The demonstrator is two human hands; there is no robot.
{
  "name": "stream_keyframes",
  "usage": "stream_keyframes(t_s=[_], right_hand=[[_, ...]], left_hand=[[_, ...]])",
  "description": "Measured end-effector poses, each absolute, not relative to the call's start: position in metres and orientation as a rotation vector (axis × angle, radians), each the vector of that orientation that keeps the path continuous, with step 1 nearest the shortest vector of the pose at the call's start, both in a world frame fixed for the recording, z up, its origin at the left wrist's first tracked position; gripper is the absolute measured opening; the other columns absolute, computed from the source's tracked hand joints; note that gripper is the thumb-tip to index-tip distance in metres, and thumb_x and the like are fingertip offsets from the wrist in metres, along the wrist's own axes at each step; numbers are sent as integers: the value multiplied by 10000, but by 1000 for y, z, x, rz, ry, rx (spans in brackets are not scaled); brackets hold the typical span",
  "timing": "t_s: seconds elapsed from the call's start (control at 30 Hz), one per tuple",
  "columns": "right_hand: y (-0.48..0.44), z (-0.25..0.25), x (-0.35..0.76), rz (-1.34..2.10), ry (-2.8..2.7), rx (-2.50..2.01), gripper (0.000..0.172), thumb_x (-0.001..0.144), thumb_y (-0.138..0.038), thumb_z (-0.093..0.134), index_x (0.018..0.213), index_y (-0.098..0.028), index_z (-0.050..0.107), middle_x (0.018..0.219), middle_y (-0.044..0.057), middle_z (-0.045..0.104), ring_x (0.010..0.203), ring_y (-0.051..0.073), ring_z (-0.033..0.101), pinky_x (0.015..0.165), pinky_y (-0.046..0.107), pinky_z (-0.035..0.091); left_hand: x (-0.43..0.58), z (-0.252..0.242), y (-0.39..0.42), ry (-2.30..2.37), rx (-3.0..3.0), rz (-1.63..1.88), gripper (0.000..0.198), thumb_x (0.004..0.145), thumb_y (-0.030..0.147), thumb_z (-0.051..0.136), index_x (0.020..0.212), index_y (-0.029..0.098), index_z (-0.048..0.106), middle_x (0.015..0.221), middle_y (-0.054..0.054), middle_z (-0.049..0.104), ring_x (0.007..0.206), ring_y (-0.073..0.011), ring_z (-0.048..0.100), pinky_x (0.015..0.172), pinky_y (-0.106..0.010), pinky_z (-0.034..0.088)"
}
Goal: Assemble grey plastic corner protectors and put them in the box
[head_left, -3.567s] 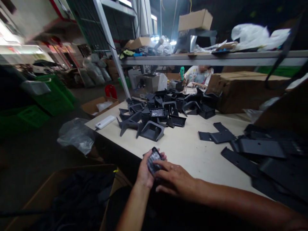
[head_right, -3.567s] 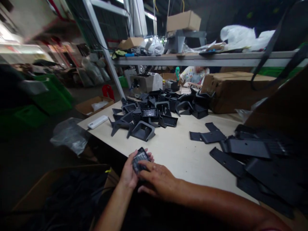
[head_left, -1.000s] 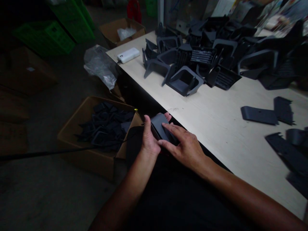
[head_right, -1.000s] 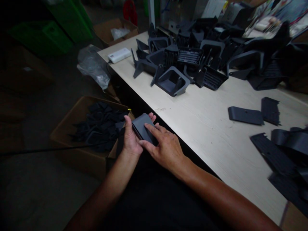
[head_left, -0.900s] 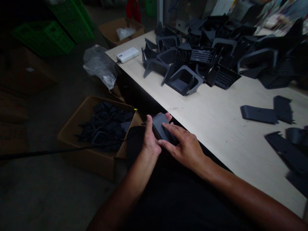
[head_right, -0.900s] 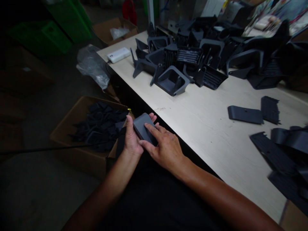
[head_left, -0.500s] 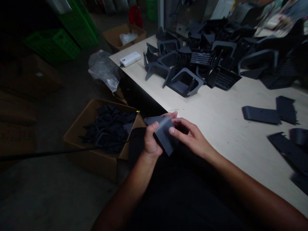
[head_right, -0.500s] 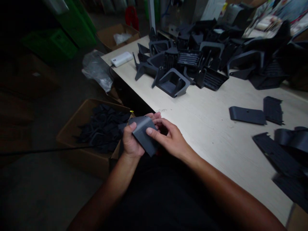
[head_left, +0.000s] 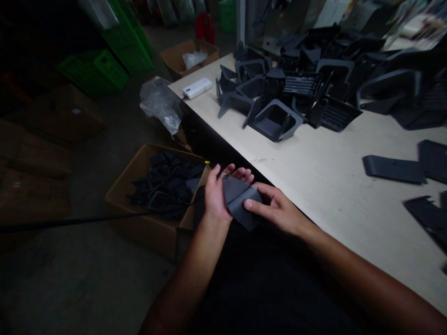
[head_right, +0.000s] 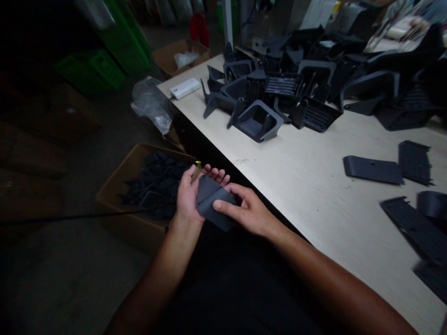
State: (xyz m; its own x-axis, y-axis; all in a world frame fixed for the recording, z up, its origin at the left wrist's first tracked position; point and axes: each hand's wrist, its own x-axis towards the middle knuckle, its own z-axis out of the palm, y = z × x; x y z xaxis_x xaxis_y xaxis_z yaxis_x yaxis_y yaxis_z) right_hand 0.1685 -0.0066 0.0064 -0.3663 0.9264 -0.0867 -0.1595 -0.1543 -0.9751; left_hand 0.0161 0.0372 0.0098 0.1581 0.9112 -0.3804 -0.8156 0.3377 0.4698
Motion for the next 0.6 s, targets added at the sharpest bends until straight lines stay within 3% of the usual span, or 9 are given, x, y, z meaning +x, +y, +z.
stream_keyframes(t_s=[0.07, 0.13, 0.37, 0.47, 0.6], right_hand=[[-11, 5, 165, 1519, -1314, -987, 292, 892, -464, 804, 1012, -212, 718, 919, -2, 663, 851, 174, 611, 776, 275, 510], [-16, 4, 162, 1374, -1340, -1007, 266, 896, -440, 801, 1008, -213, 719, 924, -3, 650, 874, 176, 594, 805, 275, 499], [-18, 11, 165, 1287, -1424, -997, 214, 906, -388, 803, 986, -209, 717, 943, -2, 678, 906, 171, 615, 836, 269, 489], [-12, 19, 177, 1420, -1451, -1047, 256, 887, -431, 818, 951, -202, 722, 896, 2, 689, 843, 175, 628, 766, 273, 504], [-3, 25, 189, 1545, -1495, -1122, 302, 879, -480, 816, 945, -194, 746, 849, 4, 696, 751, 168, 621, 635, 261, 481]], left_hand=[[19, 16, 36, 763, 164, 1283, 192, 934, 357, 605, 815, 206, 604, 618, 21, 660, 677, -188, 719, 910, -428, 585], [24, 22, 31, 835, 217, 1322, 190, 909, 327, 606, 768, 212, 554, 576, 50, 601, 601, -163, 675, 827, -383, 594], [24, 27, 26, 911, 481, 1348, 217, 899, 412, 609, 802, 229, 546, 615, 41, 616, 618, -186, 673, 749, -365, 585], [10, 22, 34, 1030, 955, 1268, 272, 957, 454, 566, 827, 225, 635, 715, -20, 706, 708, -211, 688, 734, -336, 541], [-10, 26, 41, 1144, 1719, 1031, 277, 944, 444, 661, 819, 218, 759, 974, -74, 774, 996, -251, 677, 882, -336, 476]])
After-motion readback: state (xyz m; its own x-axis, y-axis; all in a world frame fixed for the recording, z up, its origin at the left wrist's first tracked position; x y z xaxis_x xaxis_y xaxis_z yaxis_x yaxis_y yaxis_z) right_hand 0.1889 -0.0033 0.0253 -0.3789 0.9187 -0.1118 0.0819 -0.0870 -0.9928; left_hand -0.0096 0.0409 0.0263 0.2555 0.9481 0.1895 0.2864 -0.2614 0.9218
